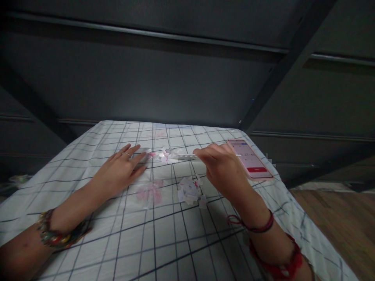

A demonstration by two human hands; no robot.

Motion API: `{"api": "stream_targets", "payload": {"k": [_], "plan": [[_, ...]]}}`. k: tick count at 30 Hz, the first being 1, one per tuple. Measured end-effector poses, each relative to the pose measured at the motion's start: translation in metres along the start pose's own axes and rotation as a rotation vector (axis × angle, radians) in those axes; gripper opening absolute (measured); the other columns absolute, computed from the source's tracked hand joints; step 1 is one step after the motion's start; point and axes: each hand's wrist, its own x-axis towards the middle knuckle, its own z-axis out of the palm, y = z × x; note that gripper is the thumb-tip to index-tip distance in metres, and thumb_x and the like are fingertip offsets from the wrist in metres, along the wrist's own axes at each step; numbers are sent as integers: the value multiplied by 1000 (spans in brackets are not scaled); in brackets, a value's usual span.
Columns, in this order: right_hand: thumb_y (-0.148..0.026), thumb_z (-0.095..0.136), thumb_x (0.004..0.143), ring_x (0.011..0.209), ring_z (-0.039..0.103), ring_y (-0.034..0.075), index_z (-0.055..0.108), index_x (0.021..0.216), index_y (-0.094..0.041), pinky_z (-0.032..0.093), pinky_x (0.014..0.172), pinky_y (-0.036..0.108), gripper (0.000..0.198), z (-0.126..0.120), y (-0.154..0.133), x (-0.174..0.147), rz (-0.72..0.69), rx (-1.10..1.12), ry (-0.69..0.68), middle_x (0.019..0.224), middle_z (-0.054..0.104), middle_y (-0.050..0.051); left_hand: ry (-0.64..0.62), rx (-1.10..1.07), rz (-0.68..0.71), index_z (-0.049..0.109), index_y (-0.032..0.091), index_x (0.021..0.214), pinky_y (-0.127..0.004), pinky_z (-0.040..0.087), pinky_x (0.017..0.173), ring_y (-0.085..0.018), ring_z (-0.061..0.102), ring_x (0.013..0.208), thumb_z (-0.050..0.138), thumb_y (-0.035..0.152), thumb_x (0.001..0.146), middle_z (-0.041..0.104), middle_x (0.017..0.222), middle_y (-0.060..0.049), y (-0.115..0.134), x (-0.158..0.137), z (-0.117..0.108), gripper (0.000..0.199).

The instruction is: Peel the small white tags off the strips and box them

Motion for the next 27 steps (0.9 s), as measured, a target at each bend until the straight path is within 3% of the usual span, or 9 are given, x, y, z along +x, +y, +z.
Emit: {"api": "stream_targets", "payload": {"k": [5,10,15,24,27], "plan": [[-2,42,85,73,61,19,65,92,-19,42,68,33,29,-4,2,-1,32,-26,98,77,69,3,-15,14,6,54,13,135,-52,38,106,-39,33,138,50,29,94,44,147,-18,0,0,-1,44],[-1,41,84,69,60,20,66,84,-20,42,66,34,31,-5,3,0,51,-36,11,69,67,3,-27,18,-3,55,14,134,-51,37,107,-39,34,138,50,29,94,45,146,-18,2,0,-2,43],[-3,42,84,68,62,18,66,87,-20,46,67,32,29,-11,11,-5,-27,77,25,71,68,1,-31,10,-9,55,13,134,-52,37,107,-39,33,138,50,29,94,44,147,-18,2,1,-3,44],[-4,43,84,72,65,17,65,90,-22,49,70,32,29,-23,12,-9,-32,134,54,76,69,1,-4,8,3,56,13,132,-51,38,106,-39,35,137,49,29,94,46,145,-18,1,1,-1,42],[-3,40,84,69,64,17,65,89,-23,49,69,32,32,-26,13,-8,-47,131,8,74,69,0,10,3,4,56,13,132,-52,39,106,-39,35,137,49,29,94,46,145,-18,1,0,0,42]]}}
